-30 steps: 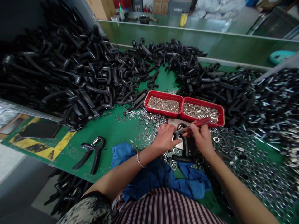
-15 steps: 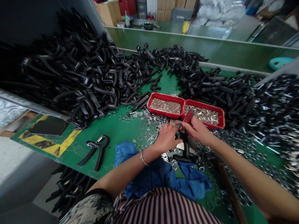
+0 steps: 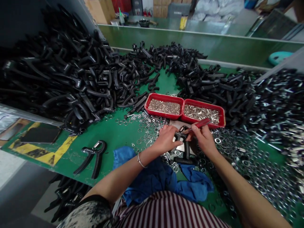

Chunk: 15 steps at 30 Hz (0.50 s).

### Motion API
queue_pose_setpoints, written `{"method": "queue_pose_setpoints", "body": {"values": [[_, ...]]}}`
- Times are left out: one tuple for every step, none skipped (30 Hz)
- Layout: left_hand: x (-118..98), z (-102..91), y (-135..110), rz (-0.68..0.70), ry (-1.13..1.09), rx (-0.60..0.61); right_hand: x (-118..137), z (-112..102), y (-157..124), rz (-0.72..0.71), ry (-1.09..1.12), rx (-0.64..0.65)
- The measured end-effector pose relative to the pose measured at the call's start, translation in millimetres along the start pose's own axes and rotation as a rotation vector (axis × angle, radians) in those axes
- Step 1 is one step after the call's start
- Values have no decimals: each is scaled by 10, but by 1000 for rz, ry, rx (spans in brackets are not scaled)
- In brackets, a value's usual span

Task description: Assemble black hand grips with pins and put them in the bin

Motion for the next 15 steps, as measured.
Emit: {"method": "queue_pose_setpoints", "body": {"values": [[-3, -2, 0, -7, 1, 5, 16, 13, -8, -1, -25, 5], [-4, -3, -1, -14, 1, 9, 44, 26, -20, -7, -64, 11], [-4, -4, 0, -20, 0, 13, 82, 40, -33, -20, -132, 17], [-4, -4, 0, -24, -2, 17, 127, 58, -46, -39, -236, 25], [-5, -2, 0, -23, -3, 21, 171, 81, -54, -59, -364, 38], [-7, 1, 1, -20, -2, 24, 211, 109, -55, -78, -491, 54], [-11, 2, 1, -14, 0, 23, 241, 142, -47, -90, -588, 80], [-15, 0, 2, -11, 4, 18, 262, 176, -31, -96, -644, 108], [-21, -3, 3, -9, 12, 14, 281, 207, -12, -97, -662, 130], [-28, -7, 4, -10, 23, 11, 305, 238, 6, -100, -661, 143], [-36, -12, 6, -12, 38, 11, 338, 272, 15, -110, -660, 154], [-45, -18, 7, -14, 55, 15, 382, 309, 11, -132, -668, 164], [-57, -24, 8, -15, 71, 22, 437, 340, -8, -163, -675, 172], [-71, -32, 8, -13, 87, 30, 496, 352, -39, -195, -666, 171], [-84, -41, 5, -9, 99, 36, 552, 330, -78, -219, -637, 157]]}}
Point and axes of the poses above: each hand's wrist, its own y-axis towards the middle knuckle, its own z-axis out of the palm, x = y × z, the point moved 6 cm from there along y, towards the middle knuckle, and after that the axes turned 4 degrees about x, right-handed, at the moved point
